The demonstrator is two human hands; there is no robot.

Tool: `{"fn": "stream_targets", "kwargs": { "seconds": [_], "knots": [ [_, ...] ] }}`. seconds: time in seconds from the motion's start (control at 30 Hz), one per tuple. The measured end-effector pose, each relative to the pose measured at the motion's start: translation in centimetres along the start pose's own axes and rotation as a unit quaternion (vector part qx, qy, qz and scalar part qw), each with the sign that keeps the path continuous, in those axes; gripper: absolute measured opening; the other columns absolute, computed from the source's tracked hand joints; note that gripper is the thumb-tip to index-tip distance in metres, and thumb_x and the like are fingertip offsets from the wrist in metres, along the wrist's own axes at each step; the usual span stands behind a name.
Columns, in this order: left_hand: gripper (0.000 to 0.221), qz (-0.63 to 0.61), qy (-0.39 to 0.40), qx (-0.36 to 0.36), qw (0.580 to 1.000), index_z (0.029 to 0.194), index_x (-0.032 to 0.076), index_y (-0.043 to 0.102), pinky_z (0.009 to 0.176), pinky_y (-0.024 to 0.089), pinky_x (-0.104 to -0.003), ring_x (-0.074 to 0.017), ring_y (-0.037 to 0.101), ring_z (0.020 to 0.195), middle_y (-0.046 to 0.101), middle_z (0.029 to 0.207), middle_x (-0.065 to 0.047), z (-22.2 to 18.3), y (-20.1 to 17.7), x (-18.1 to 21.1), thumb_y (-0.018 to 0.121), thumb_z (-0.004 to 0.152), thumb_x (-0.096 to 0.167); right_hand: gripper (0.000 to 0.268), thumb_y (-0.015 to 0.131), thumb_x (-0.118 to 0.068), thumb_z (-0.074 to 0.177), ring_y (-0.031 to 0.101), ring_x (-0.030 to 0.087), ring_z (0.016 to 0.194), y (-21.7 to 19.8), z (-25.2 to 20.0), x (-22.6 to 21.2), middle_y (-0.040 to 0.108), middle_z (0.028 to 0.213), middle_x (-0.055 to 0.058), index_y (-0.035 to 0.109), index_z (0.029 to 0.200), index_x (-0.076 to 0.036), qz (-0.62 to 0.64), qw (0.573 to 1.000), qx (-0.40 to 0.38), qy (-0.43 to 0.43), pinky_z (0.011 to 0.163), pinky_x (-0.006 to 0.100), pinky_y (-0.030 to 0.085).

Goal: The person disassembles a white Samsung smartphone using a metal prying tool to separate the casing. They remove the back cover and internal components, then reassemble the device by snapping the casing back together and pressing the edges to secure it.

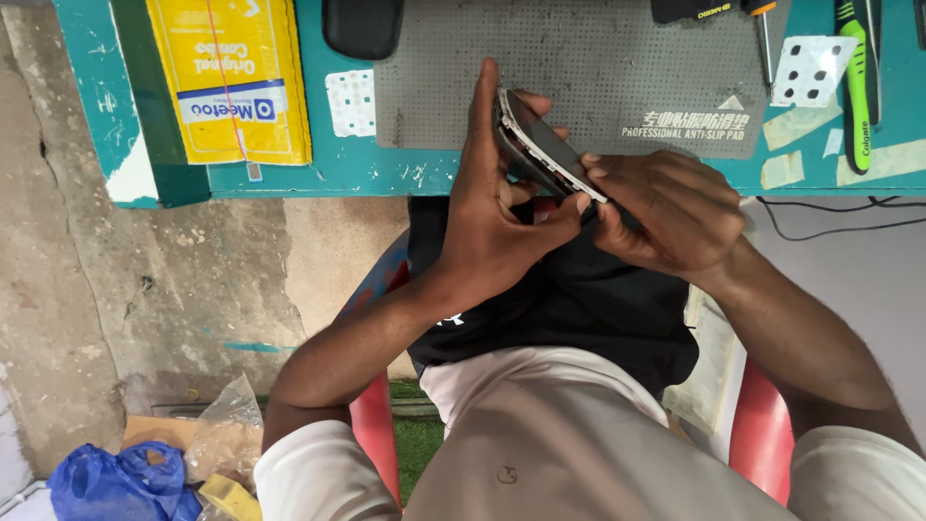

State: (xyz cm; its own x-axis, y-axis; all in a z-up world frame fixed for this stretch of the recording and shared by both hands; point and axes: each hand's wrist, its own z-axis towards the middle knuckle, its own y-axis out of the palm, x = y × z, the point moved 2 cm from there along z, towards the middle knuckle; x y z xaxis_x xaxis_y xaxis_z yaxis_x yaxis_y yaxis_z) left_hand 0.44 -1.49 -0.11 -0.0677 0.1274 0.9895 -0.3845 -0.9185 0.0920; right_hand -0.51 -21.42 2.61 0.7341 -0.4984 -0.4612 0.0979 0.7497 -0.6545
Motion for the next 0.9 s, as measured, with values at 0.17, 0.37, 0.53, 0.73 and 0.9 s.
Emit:
{"fn": "stream_targets", "kwargs": {
  "seconds": [0.17, 0.37, 0.53, 0.73, 0.9],
  "knots": [
    [0.115, 0.003, 0.004, 0.004, 1.000, 0.165, 0.017, -0.008, 0.109, 0.064, -0.032, -0.0207, 0.056, 0.136, 0.037, 0.150, -0.012, 0.0, 0.0, -0.1, 0.082, 0.096, -0.004, 0.015, 0.075, 0.000, 0.096, 0.078, 0.034, 0.096, 0.1, -0.1, 0.0, 0.076, 0.099, 0.022, 0.072, 0.103, 0.013, -0.008, 1.000, 0.001, -0.005, 0.081, 0.040, 0.066],
    [0.116, 0.025, 0.013, 0.021, 0.999, 0.169, 0.015, -0.005, 0.104, 0.067, -0.029, -0.0184, 0.059, 0.133, 0.039, 0.148, -0.012, 0.1, 0.0, 0.7, 0.083, 0.095, 0.000, 0.021, 0.075, 0.002, 0.088, 0.077, 0.035, 0.095, -0.9, 1.6, -0.6, 0.075, 0.100, 0.024, 0.071, 0.105, 0.014, 0.008, 0.999, -0.034, 0.017, 0.080, 0.042, 0.064],
    [0.117, 0.167, 0.064, 0.029, 0.984, 0.164, 0.011, -0.006, 0.096, 0.062, -0.029, -0.0198, 0.058, 0.116, 0.042, 0.143, -0.013, -0.8, -0.1, 2.7, 0.085, 0.091, 0.005, 0.026, 0.072, 0.007, 0.083, 0.077, 0.039, 0.093, -2.0, 2.5, -2.0, 0.073, 0.099, 0.028, 0.067, 0.106, 0.016, 0.049, 0.997, -0.008, 0.061, 0.081, 0.043, 0.065],
    [0.110, 0.275, 0.128, 0.028, 0.952, 0.160, -0.001, -0.004, 0.086, 0.060, -0.031, -0.0265, 0.060, 0.113, 0.046, 0.134, -0.019, -1.5, 1.2, 4.0, 0.081, 0.091, 0.014, 0.021, 0.078, 0.002, 0.093, 0.078, 0.032, 0.098, -1.6, 0.6, -4.1, 0.075, 0.105, 0.021, 0.070, 0.112, 0.009, 0.083, 0.986, -0.011, 0.141, 0.080, 0.034, 0.064],
    [0.106, 0.311, 0.138, 0.033, 0.940, 0.161, -0.007, 0.003, 0.075, 0.060, -0.029, -0.0281, 0.062, 0.108, 0.048, 0.133, -0.023, -1.8, 1.7, 3.5, 0.081, 0.092, 0.015, 0.019, 0.079, 0.002, 0.094, 0.078, 0.027, 0.088, -1.5, 0.2, -4.7, 0.076, 0.102, 0.018, 0.071, 0.111, 0.007, 0.052, 0.985, -0.004, 0.164, 0.071, 0.031, 0.061]
  ]
}}
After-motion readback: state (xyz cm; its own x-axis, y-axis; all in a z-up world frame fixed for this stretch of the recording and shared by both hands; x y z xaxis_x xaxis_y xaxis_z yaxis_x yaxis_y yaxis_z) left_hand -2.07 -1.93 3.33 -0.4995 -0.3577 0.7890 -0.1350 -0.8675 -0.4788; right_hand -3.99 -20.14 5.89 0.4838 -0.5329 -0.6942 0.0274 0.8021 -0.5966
